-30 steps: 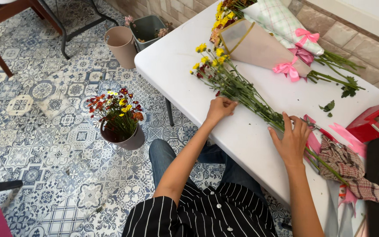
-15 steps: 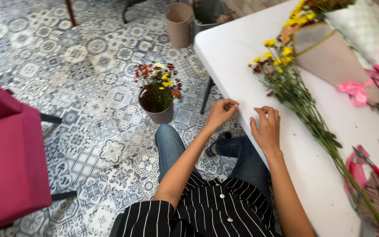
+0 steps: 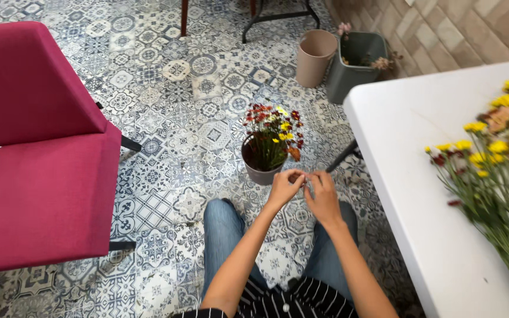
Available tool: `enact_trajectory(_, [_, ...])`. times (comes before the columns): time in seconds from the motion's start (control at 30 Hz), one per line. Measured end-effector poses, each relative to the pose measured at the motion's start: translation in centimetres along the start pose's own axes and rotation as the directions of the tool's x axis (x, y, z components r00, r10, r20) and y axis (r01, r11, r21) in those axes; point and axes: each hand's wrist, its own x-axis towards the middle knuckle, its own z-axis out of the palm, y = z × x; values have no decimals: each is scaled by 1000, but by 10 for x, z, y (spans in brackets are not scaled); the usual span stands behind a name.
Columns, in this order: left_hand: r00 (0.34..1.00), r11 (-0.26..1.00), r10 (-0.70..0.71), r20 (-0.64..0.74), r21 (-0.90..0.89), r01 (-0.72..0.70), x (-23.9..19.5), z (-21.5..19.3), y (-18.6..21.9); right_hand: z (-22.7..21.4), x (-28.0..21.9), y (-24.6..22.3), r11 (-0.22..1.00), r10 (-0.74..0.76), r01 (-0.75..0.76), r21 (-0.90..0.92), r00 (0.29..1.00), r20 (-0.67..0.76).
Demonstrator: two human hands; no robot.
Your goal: The person picks stems of flowers from a container and a table, gathers them into a bunch by hand, and secures the stems together by wrapping them with a ribbon.
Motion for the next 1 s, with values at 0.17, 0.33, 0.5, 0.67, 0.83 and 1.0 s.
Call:
enact_trajectory(0.17, [987,988,-133,-94,62,139,35,-40,-68,96,38,10,993,-2,-11,120,994,111])
enact_trajectory(0.33, [960,966,-251,-124,31,257,86,-58,-152,190,69,43,981,15,-58,184,975,224])
enact_trajectory(0.5, [944,954,-289,-159,41,299,156,-69,-253,278,111,86,971,70,-137,194,946,317])
enact_trajectory(0.67, [911,911,-275,-306,220,349,212,-73,-359,350,131,137,975,108,-188,119,866,489])
enact_trajectory(0.83, [862,877,-351,-366,194,440,259,-83,-390,389,140,165,961,125,-237,142,830,543])
enact_trajectory(1.0, [870,843,-397,-292,260,471,278,-78,-446,412,134,175,960,140,-250,129,820,555])
